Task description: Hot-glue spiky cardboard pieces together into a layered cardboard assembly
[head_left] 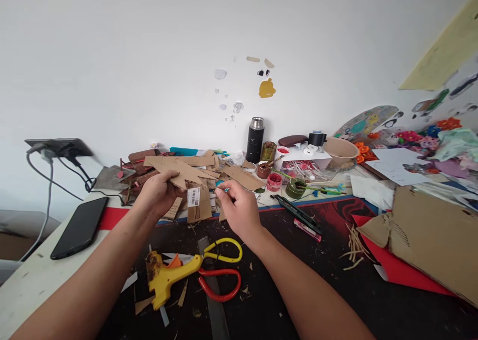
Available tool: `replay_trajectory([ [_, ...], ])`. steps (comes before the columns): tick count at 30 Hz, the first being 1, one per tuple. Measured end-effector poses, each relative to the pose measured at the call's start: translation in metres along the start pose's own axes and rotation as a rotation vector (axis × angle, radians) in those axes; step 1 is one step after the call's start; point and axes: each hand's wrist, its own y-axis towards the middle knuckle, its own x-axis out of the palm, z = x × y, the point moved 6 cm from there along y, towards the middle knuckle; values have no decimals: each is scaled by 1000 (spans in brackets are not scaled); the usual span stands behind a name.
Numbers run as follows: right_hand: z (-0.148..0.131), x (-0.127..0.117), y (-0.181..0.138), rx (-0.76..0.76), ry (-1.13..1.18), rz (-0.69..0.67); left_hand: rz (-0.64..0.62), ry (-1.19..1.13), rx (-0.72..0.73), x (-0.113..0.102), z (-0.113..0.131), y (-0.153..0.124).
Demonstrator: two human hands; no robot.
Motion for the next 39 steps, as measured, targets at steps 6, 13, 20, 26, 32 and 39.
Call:
replay_trajectory([
  [6,4,6,-2,88,150,-45,8,-42,67,0,7,-2],
  [13,4,15,-7,108,161,-103,12,-99,133,-2,15,-3],
  [20,9,18,-7,127,195,-112,11,-146,176,0,20,-8],
  [26,11,28,-10,201,291,-165,13,-161,207,5,17,-14],
  [32,9,46,-12,310,527,-360,-21,-151,261,10,14,-23],
  [39,10,51,-12,388,603,-391,-38,-117,293,13,8,-25],
])
